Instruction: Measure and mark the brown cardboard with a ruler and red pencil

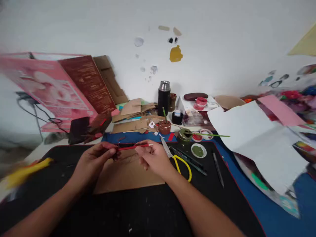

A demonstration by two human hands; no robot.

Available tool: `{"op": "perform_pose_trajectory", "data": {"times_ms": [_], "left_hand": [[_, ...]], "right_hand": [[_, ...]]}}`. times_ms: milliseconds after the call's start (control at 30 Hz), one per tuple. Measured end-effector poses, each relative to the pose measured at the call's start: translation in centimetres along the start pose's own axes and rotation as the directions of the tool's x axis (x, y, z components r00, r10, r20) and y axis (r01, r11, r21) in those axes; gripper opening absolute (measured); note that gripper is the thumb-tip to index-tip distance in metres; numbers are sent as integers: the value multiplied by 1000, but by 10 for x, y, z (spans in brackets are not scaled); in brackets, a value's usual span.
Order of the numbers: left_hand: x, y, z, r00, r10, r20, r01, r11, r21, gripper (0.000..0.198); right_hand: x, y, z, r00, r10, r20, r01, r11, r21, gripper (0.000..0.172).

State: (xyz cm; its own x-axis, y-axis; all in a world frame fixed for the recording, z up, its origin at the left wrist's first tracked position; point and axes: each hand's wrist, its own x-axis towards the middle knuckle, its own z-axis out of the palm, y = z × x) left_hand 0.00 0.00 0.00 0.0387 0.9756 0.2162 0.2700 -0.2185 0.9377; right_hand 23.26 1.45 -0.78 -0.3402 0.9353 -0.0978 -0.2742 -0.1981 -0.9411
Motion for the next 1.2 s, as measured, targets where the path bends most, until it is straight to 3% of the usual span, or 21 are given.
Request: {"op": "perform_pose_trajectory", "data": {"times_ms": [167, 267, 333, 433, 467, 567, 633, 767, 933, 1200], "left_hand": [[-14, 16, 8, 996, 17, 88, -29, 990, 137, 35], [-17, 24, -9, 998, 57, 38, -65, 957, 283, 41], [-8, 28, -37, 991, 90, -104, -42, 918, 395, 48], [26, 28, -97, 915, 131, -381, 110, 829, 549, 50], [41, 27, -117, 901, 111, -419, 178, 786, 592, 46], [85, 16, -164, 919, -68, -389, 344, 621, 704, 39], [107, 3, -178, 920, -168, -354, 389, 506, 770, 40], [129, -29, -179, 885, -303, -354, 443, 307, 843, 42], [137, -59, -170, 853, -389, -348, 434, 161, 886, 43], [141, -68, -169, 856, -395, -334, 380, 42, 924, 43]], "right_hand": [[1, 3, 0, 997, 40, 68, -45, 996, 79, 59], [2, 3, 0, 996, 54, 70, -64, 987, 150, 58], [2, 3, -1, 998, 57, 34, -62, 982, 179, 57], [3, 2, -3, 998, 57, 0, -56, 980, 192, 58], [3, 2, -3, 998, 58, 1, -57, 980, 193, 58], [2, 2, -1, 998, 65, 20, -68, 977, 200, 58], [1, 2, 0, 997, 70, 33, -75, 977, 200, 58], [-1, 0, 1, 996, 79, 28, -83, 977, 195, 58], [-2, -2, 0, 992, 121, 23, -123, 980, 157, 61], [-4, -3, 3, 977, 191, 90, -199, 976, 85, 65]]}}
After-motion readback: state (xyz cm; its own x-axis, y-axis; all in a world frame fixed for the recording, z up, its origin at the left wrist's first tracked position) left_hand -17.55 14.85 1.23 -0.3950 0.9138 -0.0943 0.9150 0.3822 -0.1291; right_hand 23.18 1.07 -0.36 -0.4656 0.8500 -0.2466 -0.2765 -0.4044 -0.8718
